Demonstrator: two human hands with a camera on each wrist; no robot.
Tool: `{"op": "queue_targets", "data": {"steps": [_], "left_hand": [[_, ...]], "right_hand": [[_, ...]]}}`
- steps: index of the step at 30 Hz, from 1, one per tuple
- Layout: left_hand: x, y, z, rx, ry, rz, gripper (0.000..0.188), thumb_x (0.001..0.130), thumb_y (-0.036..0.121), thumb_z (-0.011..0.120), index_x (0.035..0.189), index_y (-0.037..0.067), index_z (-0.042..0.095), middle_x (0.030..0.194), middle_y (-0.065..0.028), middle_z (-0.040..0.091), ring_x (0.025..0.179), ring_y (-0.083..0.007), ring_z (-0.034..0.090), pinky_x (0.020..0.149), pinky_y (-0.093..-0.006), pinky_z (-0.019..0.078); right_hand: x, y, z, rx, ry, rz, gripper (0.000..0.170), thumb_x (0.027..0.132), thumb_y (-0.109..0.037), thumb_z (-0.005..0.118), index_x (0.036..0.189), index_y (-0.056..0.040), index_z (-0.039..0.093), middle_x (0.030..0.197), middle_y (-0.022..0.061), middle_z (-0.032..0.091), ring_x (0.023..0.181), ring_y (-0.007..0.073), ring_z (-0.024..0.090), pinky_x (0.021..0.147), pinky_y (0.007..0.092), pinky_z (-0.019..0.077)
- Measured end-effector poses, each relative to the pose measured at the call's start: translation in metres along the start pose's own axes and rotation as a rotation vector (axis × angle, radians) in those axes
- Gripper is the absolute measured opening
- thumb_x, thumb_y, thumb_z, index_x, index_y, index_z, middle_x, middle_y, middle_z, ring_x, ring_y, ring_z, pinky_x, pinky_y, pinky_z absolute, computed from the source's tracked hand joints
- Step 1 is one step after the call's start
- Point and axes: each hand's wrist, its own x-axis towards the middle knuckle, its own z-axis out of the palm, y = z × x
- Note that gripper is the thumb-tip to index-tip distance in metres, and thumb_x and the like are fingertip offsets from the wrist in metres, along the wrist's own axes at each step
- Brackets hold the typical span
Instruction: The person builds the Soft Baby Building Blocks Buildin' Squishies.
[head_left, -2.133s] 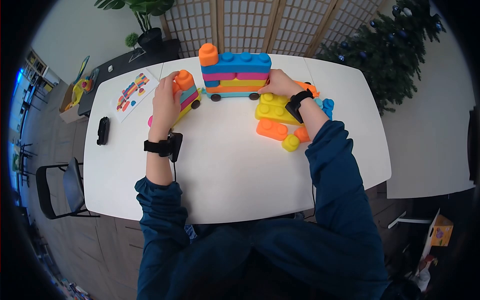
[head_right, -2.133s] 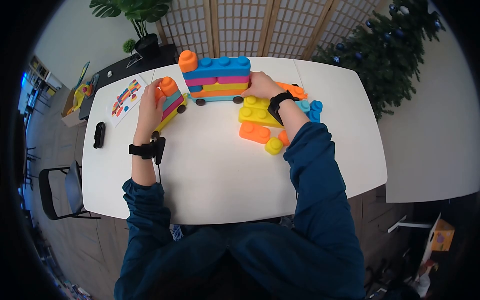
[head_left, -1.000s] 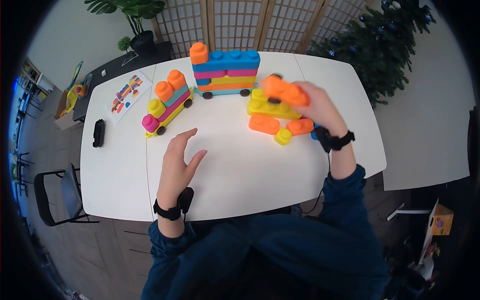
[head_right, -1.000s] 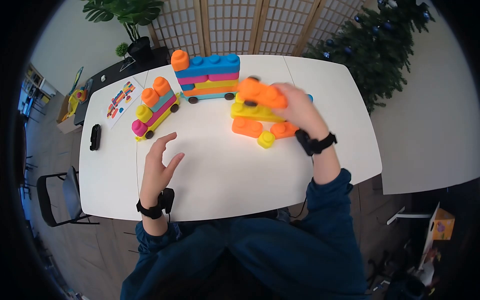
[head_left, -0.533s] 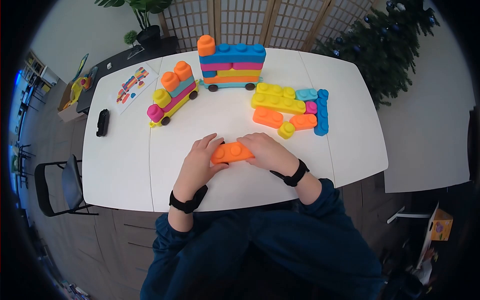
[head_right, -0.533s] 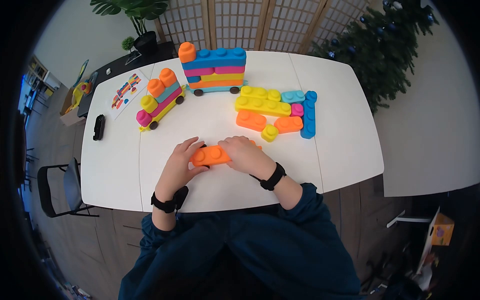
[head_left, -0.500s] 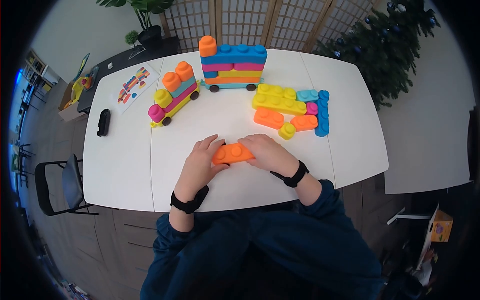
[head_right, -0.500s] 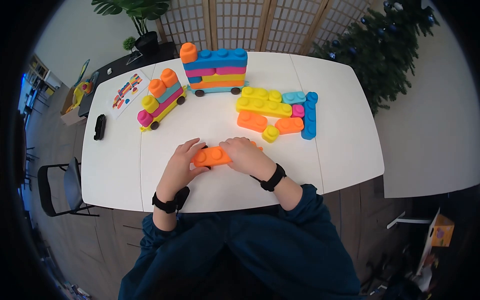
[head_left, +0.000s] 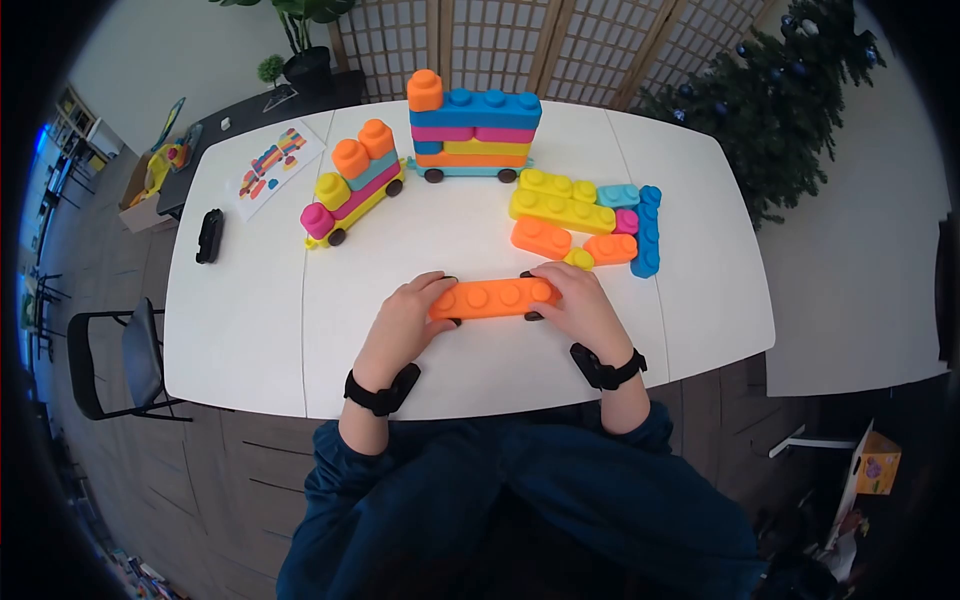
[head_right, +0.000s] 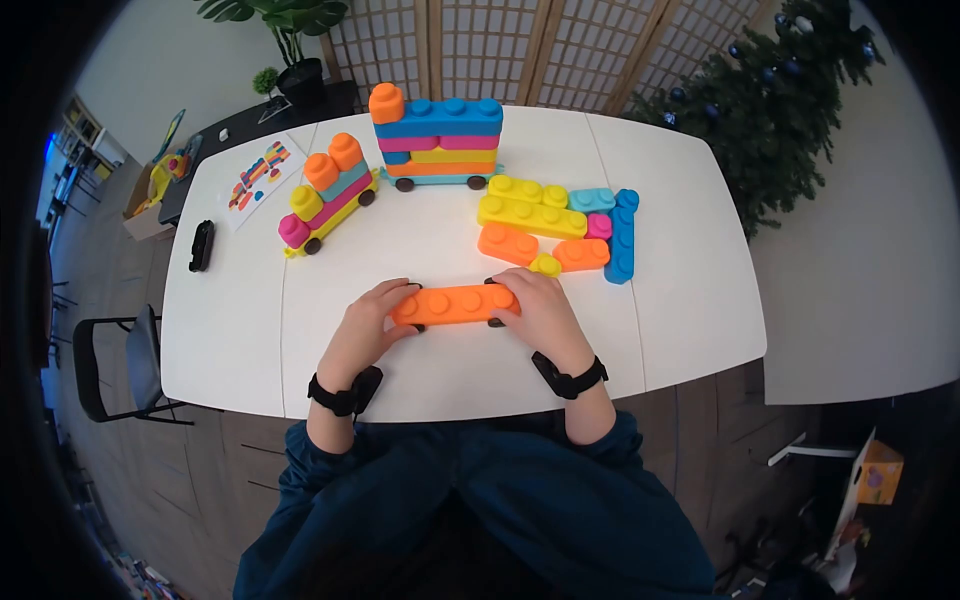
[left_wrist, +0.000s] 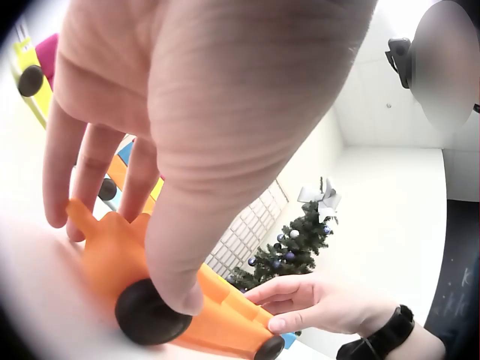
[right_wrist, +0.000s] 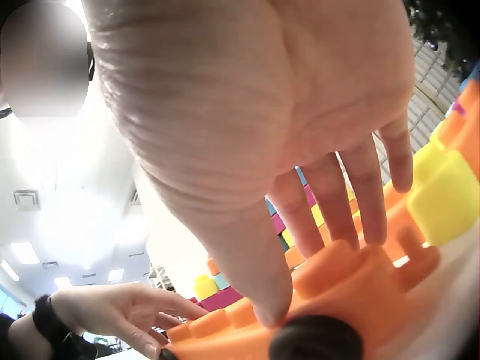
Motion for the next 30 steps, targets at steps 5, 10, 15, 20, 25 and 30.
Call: {"op": "queue_targets", "data": {"steps": [5, 10, 15, 20, 25, 30], "left_hand": [[0.004, 0.005, -0.001, -0.053, -0.033, -0.073, 0.058, 0.075, 0.007, 0.084, 0.129, 0.005, 0.065, 0.140, -0.0169, 0.061, 0.122, -0.0384, 0.061, 0.105, -0.0407, 0.0504], [0.003, 0.000, 0.004, 0.014, 0.024, -0.006, 0.058, 0.077, 0.008, 0.082, 0.131, 0.005, 0.063, 0.140, -0.0151, 0.061, 0.118, -0.0381, 0.063, 0.101, -0.0414, 0.0531], [0.002, 0.002, 0.003, -0.013, 0.008, -0.025, 0.056, 0.079, 0.009, 0.080, 0.132, 0.004, 0.061, 0.141, -0.0175, 0.060, 0.119, -0.0387, 0.062, 0.103, -0.0412, 0.0519], [0.004, 0.001, 0.004, -0.016, 0.002, -0.020, 0.055, 0.080, 0.011, 0.077, 0.133, 0.004, 0.061, 0.141, -0.0189, 0.060, 0.120, -0.0389, 0.062, 0.104, -0.0405, 0.0512], [0.003, 0.002, 0.004, -0.032, -0.001, -0.033, 0.056, 0.079, 0.011, 0.077, 0.133, 0.005, 0.061, 0.141, -0.0189, 0.060, 0.120, -0.0390, 0.062, 0.104, -0.0407, 0.0510], [0.004, 0.002, 0.004, -0.040, 0.002, -0.043, 0.056, 0.079, 0.012, 0.077, 0.132, 0.005, 0.061, 0.140, -0.0188, 0.060, 0.121, -0.0387, 0.062, 0.104, -0.0407, 0.0511]], "right_hand": [[-0.012, 0.006, 0.008, 0.148, 0.067, 0.060, 0.039, 0.085, -0.009, 0.077, 0.121, -0.0008, 0.066, 0.123, 0.0136, 0.069, 0.102, 0.0313, 0.069, 0.088, 0.0356, 0.0567], [-0.013, 0.008, 0.010, 0.163, 0.095, 0.057, 0.037, 0.087, -0.009, 0.076, 0.121, -0.0010, 0.065, 0.124, 0.0134, 0.069, 0.097, 0.0306, 0.071, 0.083, 0.0335, 0.0587], [-0.013, 0.003, 0.009, 0.181, 0.099, 0.092, 0.036, 0.087, -0.009, 0.075, 0.122, -0.0008, 0.065, 0.124, 0.0134, 0.069, 0.097, 0.0305, 0.071, 0.084, 0.0338, 0.0587], [-0.014, 0.010, 0.008, 0.182, 0.110, 0.061, 0.036, 0.087, -0.011, 0.076, 0.121, -0.0007, 0.066, 0.120, 0.0137, 0.070, 0.094, 0.0299, 0.071, 0.083, 0.0333, 0.0586], [-0.016, 0.038, -0.025, 0.208, 0.406, 0.231, 0.028, 0.088, -0.015, 0.078, 0.110, 0.0000, 0.070, 0.105, 0.0155, 0.071, 0.089, 0.0250, 0.071, 0.077, 0.0306, 0.0568], [-0.016, 0.097, -0.061, 0.016, 0.596, 0.420, 0.027, 0.087, -0.017, 0.080, 0.105, -0.0001, 0.070, 0.100, 0.0141, 0.071, 0.089, 0.0259, 0.070, 0.079, 0.0351, 0.0563]]}}
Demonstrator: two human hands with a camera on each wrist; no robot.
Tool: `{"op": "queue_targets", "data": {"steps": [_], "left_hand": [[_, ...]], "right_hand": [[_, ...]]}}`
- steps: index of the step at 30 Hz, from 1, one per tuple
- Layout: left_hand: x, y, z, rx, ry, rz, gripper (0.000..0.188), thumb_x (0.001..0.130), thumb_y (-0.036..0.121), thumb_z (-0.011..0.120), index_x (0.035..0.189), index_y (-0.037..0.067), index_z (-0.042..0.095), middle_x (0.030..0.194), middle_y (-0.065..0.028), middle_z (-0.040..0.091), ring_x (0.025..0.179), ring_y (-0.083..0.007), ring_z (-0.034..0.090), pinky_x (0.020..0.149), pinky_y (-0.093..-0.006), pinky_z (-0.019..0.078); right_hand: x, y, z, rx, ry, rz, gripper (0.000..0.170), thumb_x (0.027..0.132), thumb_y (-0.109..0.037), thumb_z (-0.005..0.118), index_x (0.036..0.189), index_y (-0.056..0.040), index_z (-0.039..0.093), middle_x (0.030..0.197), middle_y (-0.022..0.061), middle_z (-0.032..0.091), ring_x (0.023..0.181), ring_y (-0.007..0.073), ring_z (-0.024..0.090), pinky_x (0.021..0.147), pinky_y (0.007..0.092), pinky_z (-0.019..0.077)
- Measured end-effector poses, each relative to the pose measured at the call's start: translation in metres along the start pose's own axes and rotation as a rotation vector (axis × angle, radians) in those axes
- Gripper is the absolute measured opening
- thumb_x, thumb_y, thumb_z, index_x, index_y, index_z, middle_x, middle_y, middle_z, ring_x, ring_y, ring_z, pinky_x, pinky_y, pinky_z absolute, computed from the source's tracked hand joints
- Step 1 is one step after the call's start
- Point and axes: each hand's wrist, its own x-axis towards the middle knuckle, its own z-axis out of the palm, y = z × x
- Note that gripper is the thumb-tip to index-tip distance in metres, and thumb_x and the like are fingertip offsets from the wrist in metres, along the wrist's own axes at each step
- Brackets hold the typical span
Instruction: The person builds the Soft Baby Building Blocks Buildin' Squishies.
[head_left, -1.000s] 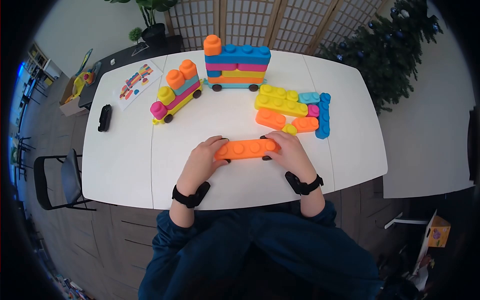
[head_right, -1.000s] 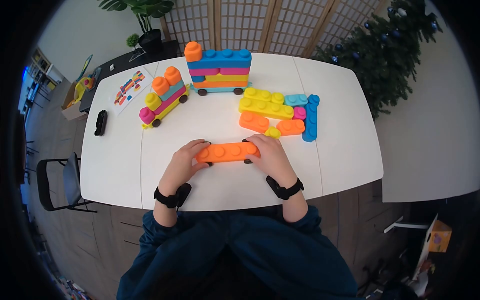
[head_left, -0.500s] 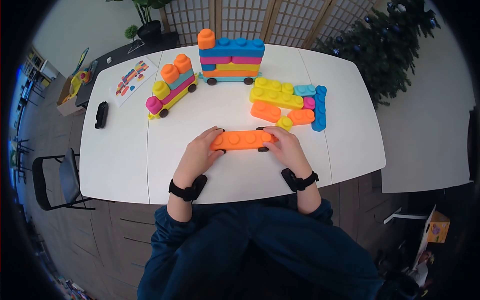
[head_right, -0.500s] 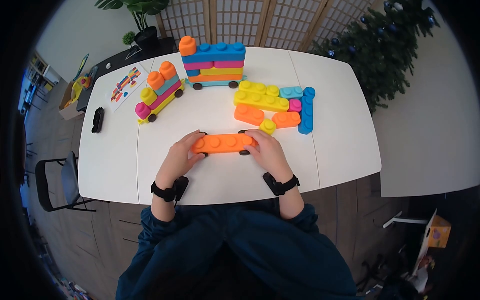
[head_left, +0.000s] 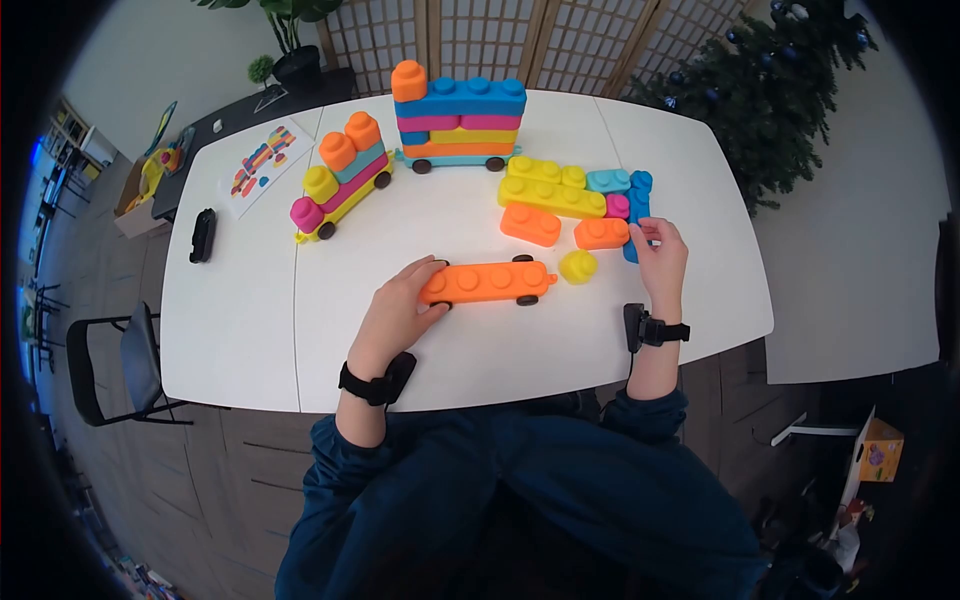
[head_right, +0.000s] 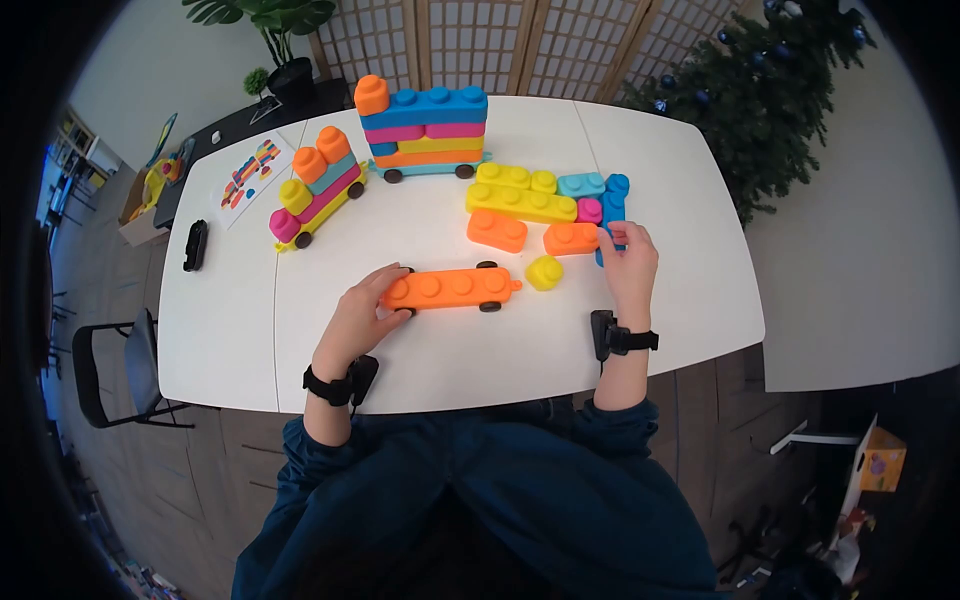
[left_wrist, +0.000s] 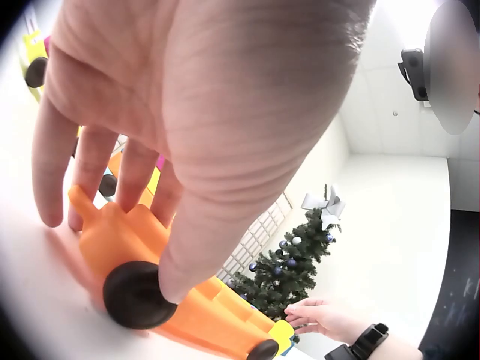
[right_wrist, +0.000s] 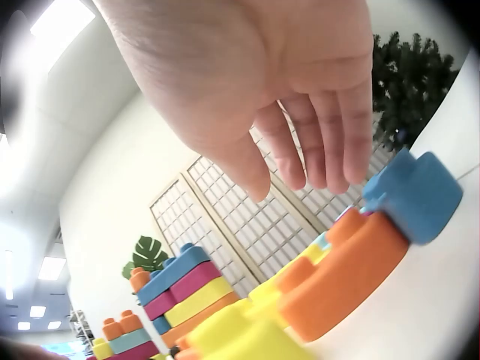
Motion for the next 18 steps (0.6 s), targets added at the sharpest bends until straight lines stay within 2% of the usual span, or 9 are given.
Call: {"op": "queue_targets", "data": {"steps": [2, 5, 7, 11, 13, 18], "left_hand": [[0.000, -0.001, 0.002, 0.005, 0.002, -0.001, 0.056, 0.079, 0.012, 0.077, 0.132, 0.005, 0.061, 0.140, -0.0187, 0.060, 0.120, -0.0387, 0.062, 0.104, -0.0407, 0.0512], [-0.001, -0.005, 0.004, 0.013, 0.009, -0.011, 0.058, 0.079, 0.013, 0.079, 0.135, 0.007, 0.061, 0.139, -0.0178, 0.062, 0.121, -0.0370, 0.063, 0.102, -0.0392, 0.0525], [-0.001, -0.005, 0.005, 0.025, 0.022, 0.007, 0.058, 0.080, 0.013, 0.079, 0.135, 0.007, 0.061, 0.139, -0.0176, 0.062, 0.119, -0.0368, 0.064, 0.100, -0.0389, 0.0536], [-0.002, -0.003, 0.002, 0.014, 0.018, 0.013, 0.058, 0.080, 0.013, 0.079, 0.135, 0.007, 0.061, 0.139, -0.0176, 0.062, 0.118, -0.0366, 0.064, 0.097, -0.0384, 0.0546], [-0.001, -0.002, 0.002, 0.011, 0.011, 0.000, 0.058, 0.080, 0.013, 0.079, 0.135, 0.007, 0.061, 0.139, -0.0175, 0.062, 0.117, -0.0365, 0.065, 0.095, -0.0377, 0.0554], [-0.002, -0.004, 0.002, 0.012, 0.021, 0.016, 0.059, 0.080, 0.013, 0.079, 0.135, 0.007, 0.061, 0.140, -0.0172, 0.062, 0.117, -0.0364, 0.065, 0.095, -0.0376, 0.0554]], "right_hand": [[0.005, 0.014, -0.003, -0.070, 0.049, -0.014, 0.027, 0.086, -0.017, 0.080, 0.104, -0.0001, 0.070, 0.100, 0.0140, 0.071, 0.089, 0.0266, 0.070, 0.080, 0.0365, 0.0564], [0.005, 0.019, -0.004, -0.169, 0.001, -0.015, 0.028, 0.084, -0.016, 0.081, 0.104, -0.0001, 0.070, 0.100, 0.0142, 0.071, 0.090, 0.0277, 0.069, 0.081, 0.0377, 0.0564], [0.003, 0.023, -0.002, -0.192, -0.040, -0.016, 0.026, 0.082, -0.010, 0.080, 0.103, -0.0003, 0.070, 0.100, 0.0146, 0.070, 0.090, 0.0287, 0.069, 0.081, 0.0381, 0.0563], [0.001, 0.034, 0.001, -0.203, -0.032, -0.044, 0.025, 0.081, -0.003, 0.079, 0.105, -0.0005, 0.071, 0.102, 0.0126, 0.072, 0.091, 0.0247, 0.070, 0.074, 0.0337, 0.0573], [0.001, 0.036, 0.001, -0.150, -0.020, -0.042, 0.025, 0.079, 0.000, 0.078, 0.103, -0.0007, 0.070, 0.100, 0.0143, 0.070, 0.089, 0.0303, 0.069, 0.079, 0.0382, 0.0560], [0.001, 0.034, 0.000, -0.138, -0.024, -0.034, 0.024, 0.079, -0.001, 0.078, 0.102, -0.0006, 0.070, 0.099, 0.0141, 0.070, 0.087, 0.0300, 0.069, 0.078, 0.0376, 0.0562]]}}
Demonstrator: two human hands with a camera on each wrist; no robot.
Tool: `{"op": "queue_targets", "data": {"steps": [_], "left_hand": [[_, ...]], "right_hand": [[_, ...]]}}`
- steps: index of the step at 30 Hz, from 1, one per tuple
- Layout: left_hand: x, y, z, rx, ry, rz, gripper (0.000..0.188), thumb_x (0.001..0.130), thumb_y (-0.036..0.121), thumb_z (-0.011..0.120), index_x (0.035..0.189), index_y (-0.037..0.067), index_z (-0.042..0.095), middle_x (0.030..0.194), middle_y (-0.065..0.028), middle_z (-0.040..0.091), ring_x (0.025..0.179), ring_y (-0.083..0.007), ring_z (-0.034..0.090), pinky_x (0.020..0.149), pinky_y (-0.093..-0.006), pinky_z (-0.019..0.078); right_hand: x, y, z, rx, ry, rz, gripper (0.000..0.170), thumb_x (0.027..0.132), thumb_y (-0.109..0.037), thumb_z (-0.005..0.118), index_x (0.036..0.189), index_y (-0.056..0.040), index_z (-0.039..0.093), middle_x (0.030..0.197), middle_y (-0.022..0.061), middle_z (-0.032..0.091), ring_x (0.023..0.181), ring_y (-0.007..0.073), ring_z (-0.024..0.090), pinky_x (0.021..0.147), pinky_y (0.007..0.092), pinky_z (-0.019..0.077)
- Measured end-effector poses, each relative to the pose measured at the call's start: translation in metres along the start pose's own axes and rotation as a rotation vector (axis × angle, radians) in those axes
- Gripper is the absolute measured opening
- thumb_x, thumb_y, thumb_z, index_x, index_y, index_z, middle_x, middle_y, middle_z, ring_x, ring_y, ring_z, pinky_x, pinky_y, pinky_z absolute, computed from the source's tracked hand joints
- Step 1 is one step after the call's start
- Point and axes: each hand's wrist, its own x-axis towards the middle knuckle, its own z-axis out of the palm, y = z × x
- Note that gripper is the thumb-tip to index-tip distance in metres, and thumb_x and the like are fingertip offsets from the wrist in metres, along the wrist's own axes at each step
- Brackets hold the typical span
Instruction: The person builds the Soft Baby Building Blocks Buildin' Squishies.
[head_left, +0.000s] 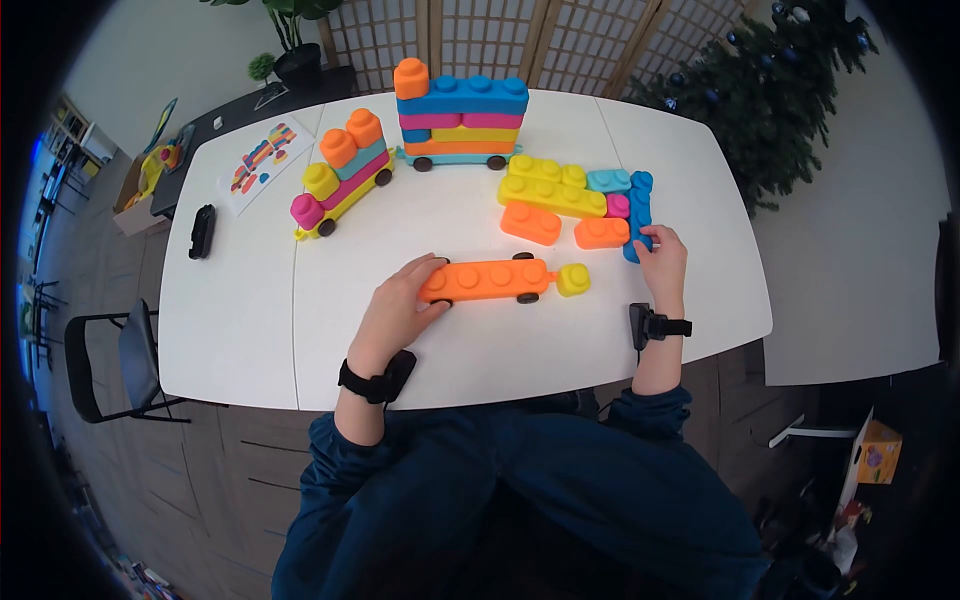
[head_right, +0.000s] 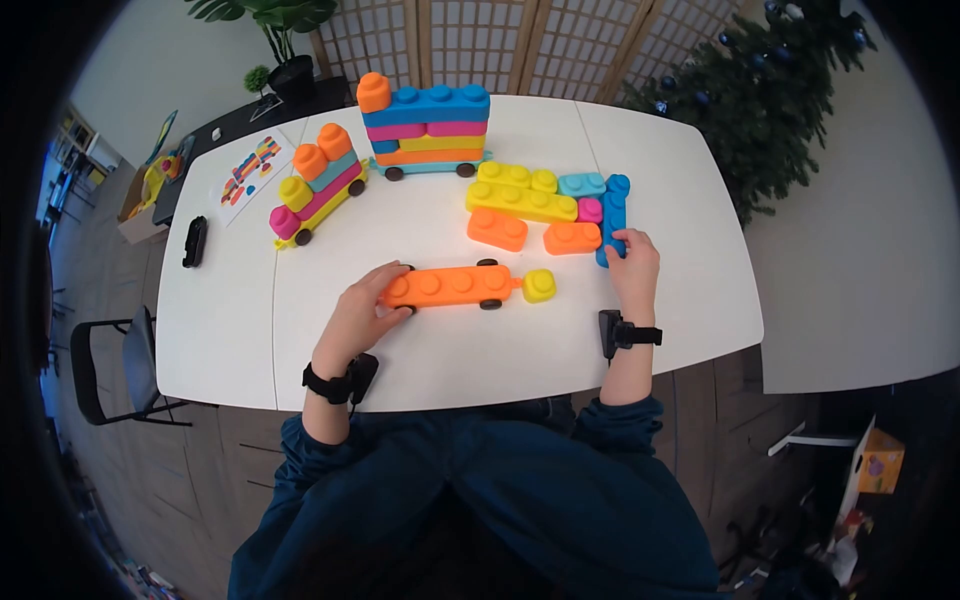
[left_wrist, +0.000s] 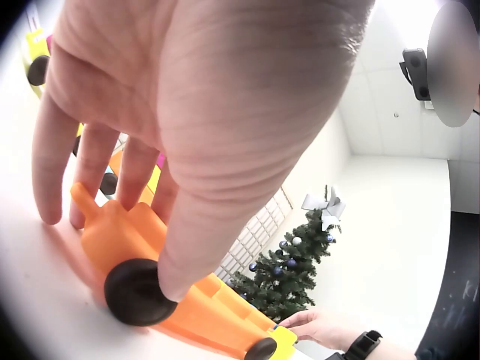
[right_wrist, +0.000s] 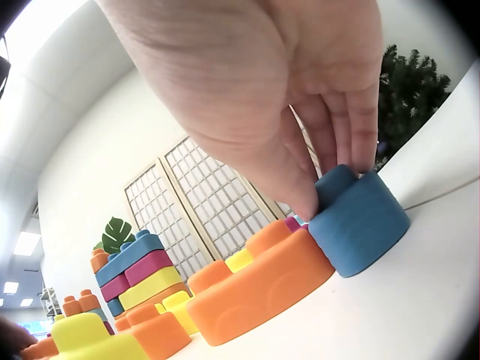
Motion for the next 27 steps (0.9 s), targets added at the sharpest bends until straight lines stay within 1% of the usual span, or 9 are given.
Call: {"op": "queue_targets", "data": {"steps": [11, 13, 14, 16, 20, 23, 25, 26, 27], "left_hand": [[0.001, 0.002, 0.001, 0.015, -0.017, -0.021, 0.059, 0.080, 0.013, 0.080, 0.135, 0.008, 0.061, 0.140, -0.0167, 0.061, 0.120, -0.0363, 0.063, 0.100, -0.0386, 0.0537], [0.001, 0.001, 0.001, 0.011, -0.015, -0.016, 0.059, 0.080, 0.013, 0.080, 0.135, 0.008, 0.061, 0.140, -0.0167, 0.061, 0.120, -0.0364, 0.063, 0.100, -0.0387, 0.0536], [0.002, 0.001, 0.001, 0.012, -0.015, -0.017, 0.059, 0.080, 0.013, 0.080, 0.135, 0.008, 0.061, 0.140, -0.0167, 0.061, 0.120, -0.0364, 0.063, 0.100, -0.0387, 0.0536], [0.002, 0.001, 0.000, -0.001, -0.023, -0.021, 0.059, 0.080, 0.013, 0.080, 0.135, 0.008, 0.061, 0.140, -0.0169, 0.061, 0.120, -0.0364, 0.063, 0.100, -0.0387, 0.0535], [0.002, 0.002, 0.000, 0.008, -0.027, -0.019, 0.059, 0.080, 0.013, 0.080, 0.136, 0.008, 0.061, 0.140, -0.0167, 0.061, 0.120, -0.0366, 0.063, 0.101, -0.0390, 0.0533], [0.002, 0.002, -0.001, 0.001, -0.024, -0.010, 0.056, 0.079, 0.012, 0.078, 0.133, 0.006, 0.061, 0.140, -0.0188, 0.060, 0.120, -0.0389, 0.062, 0.104, -0.0413, 0.0512], [0.001, 0.000, 0.000, -0.011, -0.041, -0.001, 0.061, 0.082, 0.014, 0.079, 0.138, 0.006, 0.057, 0.142, -0.0198, 0.058, 0.123, -0.0395, 0.060, 0.105, -0.0429, 0.0499], [-0.001, 0.001, 0.000, -0.011, -0.041, -0.002, 0.061, 0.082, 0.014, 0.079, 0.138, 0.006, 0.057, 0.142, -0.0198, 0.058, 0.123, -0.0395, 0.060, 0.105, -0.0429, 0.0499], [-0.002, 0.002, 0.001, -0.010, 0.029, 0.032, 0.061, 0.085, 0.013, 0.077, 0.141, 0.006, 0.054, 0.142, -0.0200, 0.058, 0.124, -0.0402, 0.059, 0.106, -0.0432, 0.0491]], "right_hand": [[-0.001, 0.000, 0.002, -0.023, 0.004, 0.019, 0.024, 0.079, -0.003, 0.079, 0.102, 0.0001, 0.070, 0.098, 0.0139, 0.070, 0.087, 0.0298, 0.069, 0.077, 0.0374, 0.0559], [-0.003, -0.001, 0.004, -0.109, 0.153, -0.064, 0.026, 0.080, -0.010, 0.082, 0.100, 0.0017, 0.071, 0.096, 0.0161, 0.071, 0.087, 0.0308, 0.070, 0.077, 0.0386, 0.0563], [-0.004, -0.001, 0.003, -0.108, 0.153, -0.064, 0.026, 0.080, -0.010, 0.082, 0.100, 0.0017, 0.071, 0.096, 0.0161, 0.071, 0.087, 0.0308, 0.070, 0.077, 0.0386, 0.0563], [-0.007, -0.012, -0.006, -0.183, 0.042, 0.268, 0.030, 0.083, -0.020, 0.082, 0.100, 0.0028, 0.070, 0.093, 0.0185, 0.072, 0.087, 0.0320, 0.071, 0.077, 0.0400, 0.0568], [-0.009, -0.002, -0.014, -0.129, 0.047, 0.295, 0.034, 0.086, -0.027, 0.080, 0.100, 0.0026, 0.071, 0.089, 0.0193, 0.073, 0.087, 0.0317, 0.072, 0.077, 0.0397, 0.0571], [-0.013, 0.000, -0.021, -0.041, 0.164, 0.324, 0.034, 0.090, -0.026, 0.077, 0.104, 0.0032, 0.068, 0.095, 0.0188, 0.072, 0.091, 0.0307, 0.073, 0.078, 0.0386, 0.0570], [-0.016, -0.011, -0.023, 0.183, 0.332, 0.220, 0.029, 0.095, -0.019, 0.071, 0.115, 0.0021, 0.065, 0.109, 0.0176, 0.070, 0.099, 0.0293, 0.071, 0.082, 0.0378, 0.0575], [-0.019, -0.017, -0.022, 0.182, 0.330, 0.220, 0.029, 0.095, -0.019, 0.071, 0.115, 0.0021, 0.065, 0.109, 0.0176, 0.070, 0.099, 0.0293, 0.071, 0.082, 0.0378, 0.0575], [-0.023, -0.040, -0.024, 0.313, 0.221, 0.093, 0.028, 0.097, -0.014, 0.068, 0.120, 0.0008, 0.062, 0.116, 0.0165, 0.067, 0.104, 0.0288, 0.069, 0.085, 0.0377, 0.0575]]}}
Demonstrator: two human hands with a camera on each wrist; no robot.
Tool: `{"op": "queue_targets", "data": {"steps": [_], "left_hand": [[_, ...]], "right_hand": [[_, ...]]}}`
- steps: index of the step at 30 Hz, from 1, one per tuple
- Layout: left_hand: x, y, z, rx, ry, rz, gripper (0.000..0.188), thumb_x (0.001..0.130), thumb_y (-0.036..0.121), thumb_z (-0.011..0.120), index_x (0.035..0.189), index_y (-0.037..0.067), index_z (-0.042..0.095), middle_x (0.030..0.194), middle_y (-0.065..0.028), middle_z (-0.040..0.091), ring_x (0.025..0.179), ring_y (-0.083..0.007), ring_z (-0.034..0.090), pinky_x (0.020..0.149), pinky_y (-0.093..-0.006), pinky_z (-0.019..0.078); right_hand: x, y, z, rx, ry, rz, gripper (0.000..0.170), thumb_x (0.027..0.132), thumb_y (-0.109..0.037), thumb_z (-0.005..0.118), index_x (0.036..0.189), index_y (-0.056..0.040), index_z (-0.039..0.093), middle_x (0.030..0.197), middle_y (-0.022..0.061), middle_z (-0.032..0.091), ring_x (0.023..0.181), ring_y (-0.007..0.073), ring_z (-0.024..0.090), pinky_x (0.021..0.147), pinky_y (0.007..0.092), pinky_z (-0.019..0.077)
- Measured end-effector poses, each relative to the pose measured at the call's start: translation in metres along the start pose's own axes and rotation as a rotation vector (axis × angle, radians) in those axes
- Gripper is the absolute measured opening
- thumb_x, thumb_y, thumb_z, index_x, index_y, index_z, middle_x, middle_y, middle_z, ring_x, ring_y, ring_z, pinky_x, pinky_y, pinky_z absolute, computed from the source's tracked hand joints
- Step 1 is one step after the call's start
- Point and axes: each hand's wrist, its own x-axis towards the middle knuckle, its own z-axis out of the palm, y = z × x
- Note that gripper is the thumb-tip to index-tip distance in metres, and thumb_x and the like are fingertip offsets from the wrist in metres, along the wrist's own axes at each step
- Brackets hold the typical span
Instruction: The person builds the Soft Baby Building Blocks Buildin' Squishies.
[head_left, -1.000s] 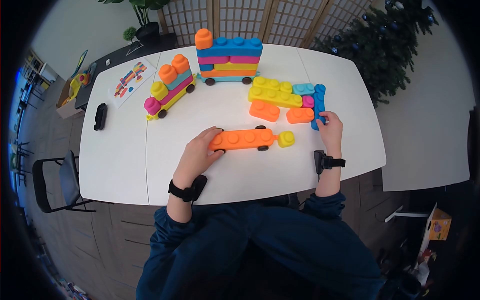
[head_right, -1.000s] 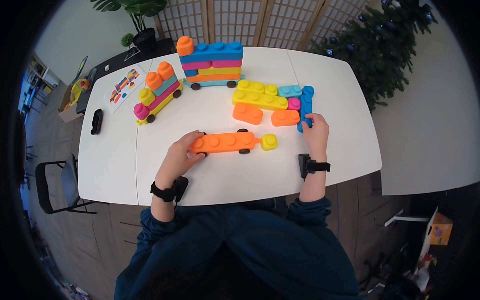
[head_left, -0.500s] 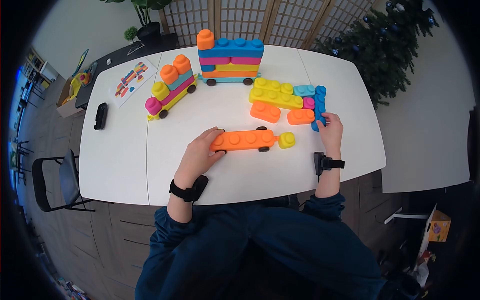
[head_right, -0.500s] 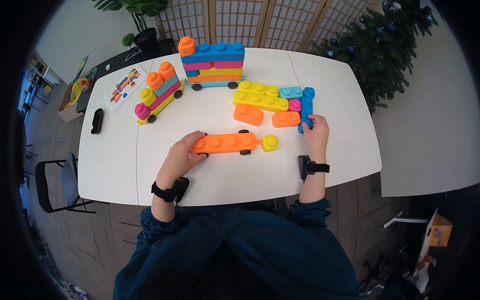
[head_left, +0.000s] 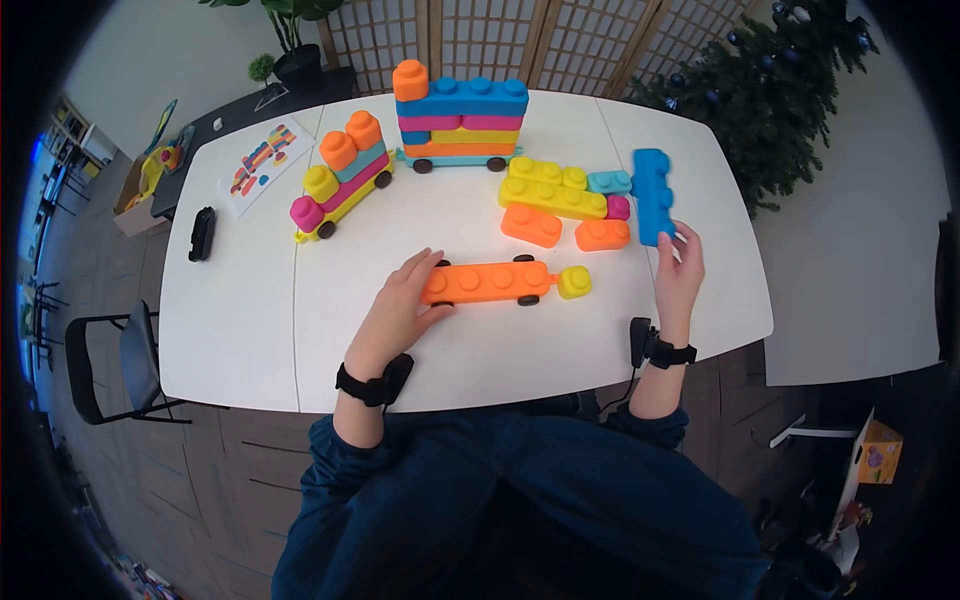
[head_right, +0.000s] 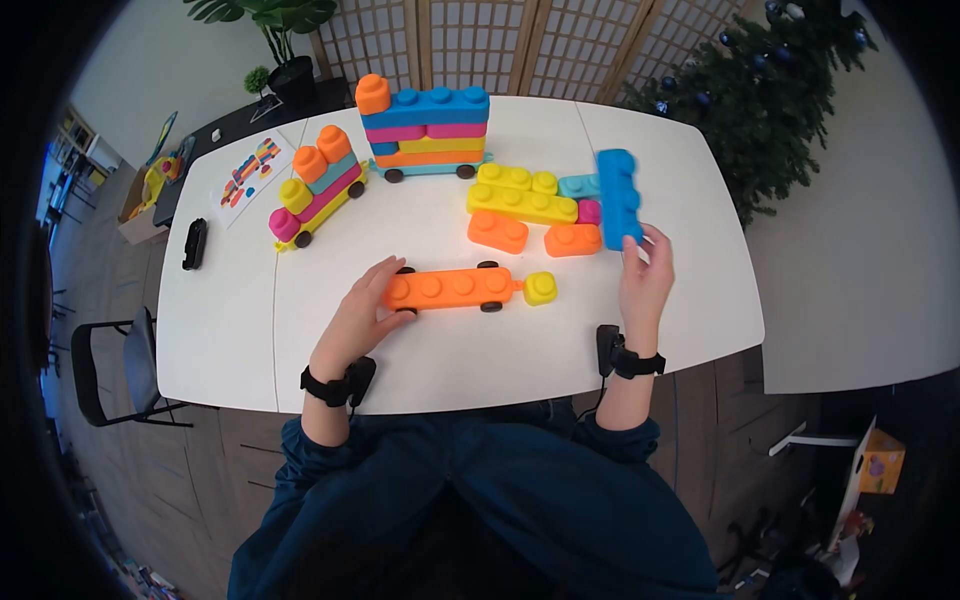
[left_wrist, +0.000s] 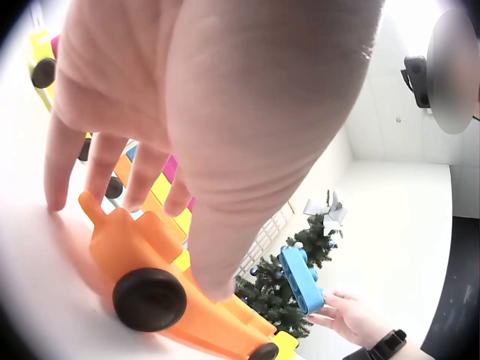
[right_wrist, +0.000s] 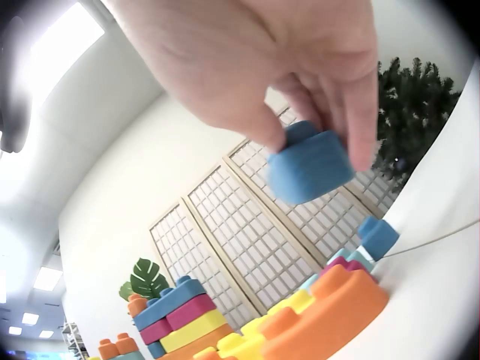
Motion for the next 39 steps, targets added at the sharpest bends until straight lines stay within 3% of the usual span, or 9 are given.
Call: {"op": "queue_targets", "data": {"steps": [5, 7, 10, 14, 19, 22, 29, 34, 39], "left_hand": [[-0.001, 0.000, -0.008, -0.090, 0.126, 0.004, 0.055, 0.098, 0.014, 0.063, 0.149, 0.003, 0.046, 0.145, -0.0207, 0.056, 0.130, -0.0362, 0.057, 0.110, -0.0414, 0.0448], [-0.002, 0.003, -0.013, -0.382, 0.156, -0.091, 0.045, 0.105, 0.013, 0.051, 0.148, 0.002, 0.047, 0.142, -0.0186, 0.059, 0.128, -0.0320, 0.059, 0.110, -0.0406, 0.0445], [-0.005, 0.007, -0.016, -0.451, 0.162, -0.042, 0.042, 0.107, 0.015, 0.048, 0.146, 0.001, 0.049, 0.139, -0.0172, 0.061, 0.126, -0.0293, 0.060, 0.106, -0.0400, 0.0471], [-0.005, 0.003, -0.009, -0.368, 0.114, -0.055, 0.040, 0.105, 0.014, 0.053, 0.142, 0.000, 0.054, 0.134, -0.0171, 0.064, 0.121, -0.0286, 0.062, 0.102, -0.0390, 0.0501], [-0.004, -0.001, -0.001, -0.234, 0.158, -0.063, 0.038, 0.098, 0.017, 0.066, 0.131, 0.000, 0.061, 0.118, -0.0224, 0.068, 0.109, -0.0380, 0.067, 0.096, -0.0405, 0.0520], [-0.005, -0.007, 0.002, -0.169, 0.155, -0.057, 0.036, 0.099, 0.013, 0.065, 0.132, 0.001, 0.061, 0.117, -0.0191, 0.070, 0.105, -0.0310, 0.068, 0.096, -0.0391, 0.0529], [-0.006, -0.005, -0.002, -0.192, 0.119, -0.120, 0.036, 0.097, 0.011, 0.066, 0.132, 0.001, 0.060, 0.115, -0.0196, 0.070, 0.104, -0.0330, 0.068, 0.096, -0.0389, 0.0522], [0.002, 0.003, -0.009, -0.052, 0.140, 0.022, 0.045, 0.091, 0.013, 0.073, 0.132, 0.003, 0.060, 0.121, -0.0186, 0.068, 0.103, -0.0365, 0.066, 0.095, -0.0398, 0.0521], [0.010, 0.015, -0.012, -0.038, 0.048, 0.064, 0.048, 0.084, 0.009, 0.079, 0.128, 0.004, 0.063, 0.119, -0.0162, 0.068, 0.101, -0.0356, 0.066, 0.090, -0.0390, 0.0539]], "right_hand": [[-0.037, -0.068, 0.037, 0.245, -0.553, -0.330, 0.035, 0.095, -0.001, 0.064, 0.129, -0.0020, 0.058, 0.129, 0.0161, 0.060, 0.114, 0.0272, 0.063, 0.091, 0.0359, 0.0559], [-0.049, -0.085, 0.050, 0.247, -0.713, -0.329, 0.034, 0.095, -0.001, 0.063, 0.128, -0.0023, 0.057, 0.127, 0.0163, 0.061, 0.112, 0.0300, 0.064, 0.089, 0.0355, 0.0549], [-0.056, -0.089, 0.067, 0.186, -0.777, -0.409, 0.031, 0.095, -0.003, 0.063, 0.126, -0.0031, 0.057, 0.125, 0.0152, 0.061, 0.109, 0.0333, 0.064, 0.088, 0.0361, 0.0538], [-0.060, -0.096, 0.072, 0.169, -0.810, -0.374, 0.029, 0.095, -0.004, 0.063, 0.124, -0.0038, 0.057, 0.122, 0.0141, 0.061, 0.106, 0.0351, 0.063, 0.089, 0.0368, 0.0532], [-0.065, -0.085, 0.082, 0.138, -0.842, -0.374, 0.029, 0.094, -0.003, 0.064, 0.122, -0.0038, 0.057, 0.121, 0.0142, 0.062, 0.106, 0.0364, 0.064, 0.089, 0.0389, 0.0535], [-0.068, -0.082, 0.084, 0.145, -0.833, -0.405, 0.030, 0.093, -0.002, 0.065, 0.122, -0.0037, 0.057, 0.120, 0.0142, 0.063, 0.107, 0.0362, 0.064, 0.090, 0.0390, 0.0537], [-0.070, -0.080, 0.086, 0.157, -0.824, -0.406, 0.029, 0.093, -0.003, 0.066, 0.121, -0.0032, 0.058, 0.121, 0.0142, 0.064, 0.108, 0.0361, 0.064, 0.090, 0.0390, 0.0539], [-0.069, -0.078, 0.078, 0.061, -0.729, -0.478, 0.050, 0.091, -0.013, 0.073, 0.136, -0.0035, 0.056, 0.134, 0.0183, 0.061, 0.122, 0.0358, 0.060, 0.102, 0.0389, 0.0500], [-0.047, -0.062, 0.041, -0.048, -0.628, -0.414, 0.054, 0.087, -0.018, 0.078, 0.134, -0.0014, 0.058, 0.134, 0.0201, 0.061, 0.124, 0.0362, 0.059, 0.103, 0.0401, 0.0494]]}}
